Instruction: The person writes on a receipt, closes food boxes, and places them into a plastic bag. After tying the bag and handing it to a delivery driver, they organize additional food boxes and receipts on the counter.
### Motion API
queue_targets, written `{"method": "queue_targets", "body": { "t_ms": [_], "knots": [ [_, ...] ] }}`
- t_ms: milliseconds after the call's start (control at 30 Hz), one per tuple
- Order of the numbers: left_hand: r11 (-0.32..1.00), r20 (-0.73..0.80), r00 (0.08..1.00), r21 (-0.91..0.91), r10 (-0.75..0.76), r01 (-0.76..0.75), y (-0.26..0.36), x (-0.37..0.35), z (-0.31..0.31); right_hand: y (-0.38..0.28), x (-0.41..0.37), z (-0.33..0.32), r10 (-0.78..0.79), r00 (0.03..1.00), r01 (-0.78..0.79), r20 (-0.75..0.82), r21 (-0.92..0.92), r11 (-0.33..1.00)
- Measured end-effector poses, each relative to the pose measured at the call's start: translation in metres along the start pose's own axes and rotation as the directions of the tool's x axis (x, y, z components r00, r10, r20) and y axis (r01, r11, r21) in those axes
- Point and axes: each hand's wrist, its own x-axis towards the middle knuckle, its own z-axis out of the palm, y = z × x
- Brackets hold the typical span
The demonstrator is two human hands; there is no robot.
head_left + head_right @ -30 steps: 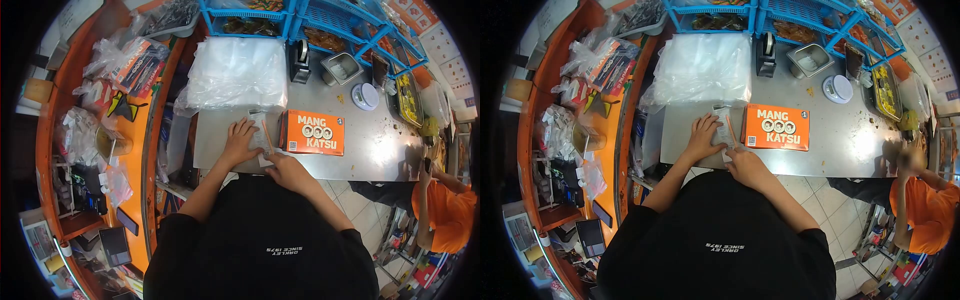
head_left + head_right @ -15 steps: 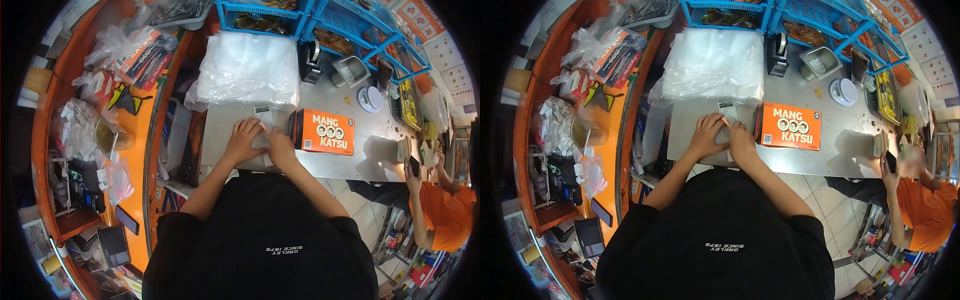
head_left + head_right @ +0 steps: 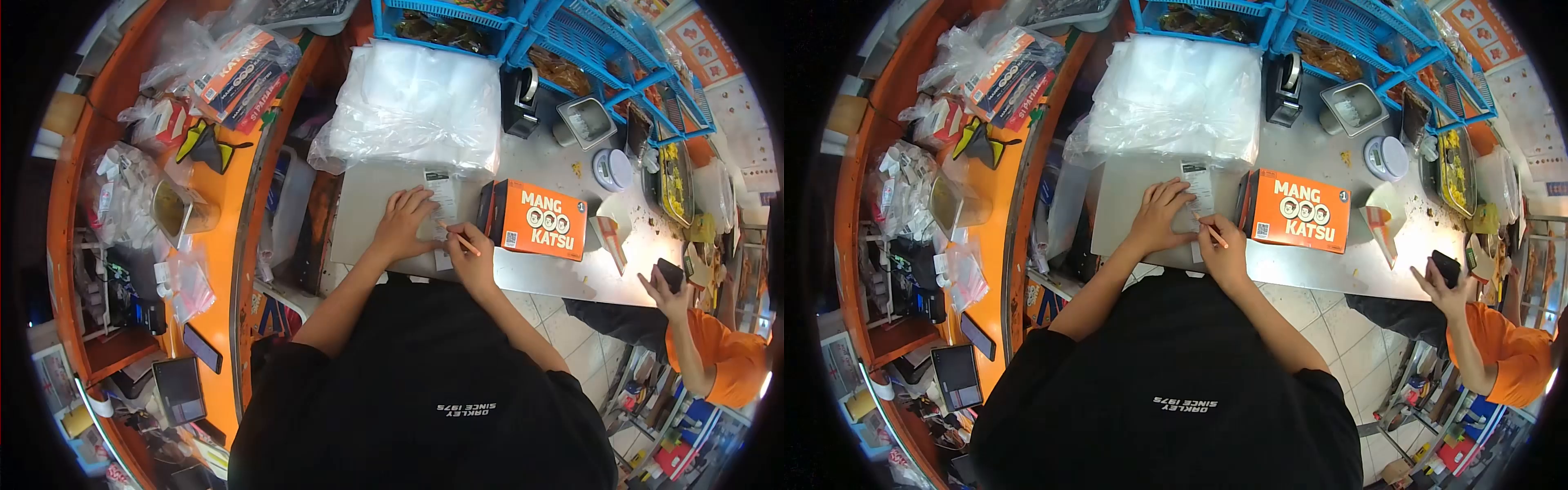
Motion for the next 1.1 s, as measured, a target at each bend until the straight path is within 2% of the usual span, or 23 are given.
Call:
{"method": "queue_targets", "body": {
  "t_ms": [133,167,200,233,300,367,400,467,533,567,600,633,700,733,800,833,900,967,1067,1100],
  "knots": [
    [1.0,-0.001,1.0,-0.008,0.028,-0.028,-0.003,-0.001,0.0,0.005,0.0,-0.001,0.104,0.993,-0.106,0.049,0.028,0.994],
    [1.0,0.005,1.0,0.008,0.015,-0.015,-0.005,-0.002,0.001,0.011,0.0,0.0,0.108,0.994,-0.109,0.021,0.021,0.994],
    [1.0,0.014,1.0,0.015,0.016,-0.017,-0.004,0.0,0.005,0.02,0.001,0.003,-0.111,0.994,0.107,-0.013,-0.162,0.981],
    [1.0,0.018,1.0,0.017,0.021,-0.021,-0.004,0.002,0.005,0.025,0.002,0.003,-0.318,0.948,0.295,-0.008,-0.356,0.887],
    [0.999,0.014,0.999,0.033,0.032,-0.032,-0.003,0.001,0.007,0.002,-0.002,-0.002,-0.193,0.981,0.172,-0.03,-0.341,0.924],
    [0.997,0.003,0.997,0.037,0.075,-0.075,-0.003,0.002,0.01,-0.017,-0.006,-0.011,-0.281,0.96,0.271,0.002,-0.27,0.924],
    [0.996,-0.002,0.998,0.057,0.063,-0.063,-0.006,0.001,0.011,-0.026,-0.01,-0.019,-0.281,0.959,0.261,-0.03,-0.287,0.922],
    [0.995,-0.006,0.997,0.076,0.072,-0.071,-0.002,0.002,0.012,-0.046,-0.014,-0.036,-0.429,0.903,0.428,0.02,-0.14,0.893],
    [0.997,-0.011,0.999,0.064,0.038,-0.037,0.006,0.003,0.007,-0.062,-0.016,-0.073,-0.681,0.721,0.61,-0.127,-0.351,0.711],
    [0.997,-0.007,0.999,0.064,0.049,-0.049,0.006,0.003,0.007,-0.046,-0.021,-0.089,-0.55,0.779,0.476,-0.301,-0.288,0.831],
    [0.997,-0.003,0.999,0.06,0.044,-0.043,0.005,0.003,0.007,-0.055,-0.014,-0.112,-0.609,0.56,0.413,-0.562,-0.448,0.793],
    [0.998,0.001,0.999,0.056,0.037,-0.037,0.004,0.003,0.008,-0.046,-0.019,-0.14,-0.472,0.558,0.24,-0.683,-0.412,0.879],
    [0.997,0.024,0.999,0.071,0.028,-0.029,0.009,0.004,0.006,-0.046,-0.016,-0.193,-0.432,0.582,-0.126,-0.689,-0.601,0.789],
    [0.997,0.027,0.999,0.078,0.024,-0.026,0.01,0.005,0.005,-0.037,-0.019,-0.204,-0.431,0.573,-0.131,-0.697,-0.598,0.791],
    [0.998,0.032,0.999,0.067,0.013,-0.015,0.008,0.005,0.007,-0.008,-0.026,-0.214,-0.233,0.657,-0.35,-0.717,-0.564,0.748],
    [0.997,0.035,0.999,0.069,0.024,-0.027,0.006,0.005,0.008,0.005,-0.03,-0.214,-0.233,0.648,-0.355,-0.725,-0.559,0.75],
    [0.996,0.027,0.999,0.084,0.035,-0.037,0.004,0.004,0.01,0.023,-0.042,-0.208,-0.265,0.692,-0.299,-0.671,-0.602,0.741],
    [0.995,0.038,0.999,0.096,0.037,-0.04,0.005,0.004,0.012,0.033,-0.05,-0.21,-0.279,0.683,-0.272,-0.675,-0.589,0.761],
    [0.984,0.064,0.997,0.173,0.034,-0.044,0.014,0.011,0.011,0.041,-0.059,-0.217,-0.204,0.673,-0.258,-0.711,-0.485,0.835],
    [0.989,0.078,0.993,0.113,0.085,-0.093,0.015,0.017,0.014,0.041,-0.061,-0.221,-0.237,0.671,-0.229,-0.702,-0.501,0.835]
  ]
}}
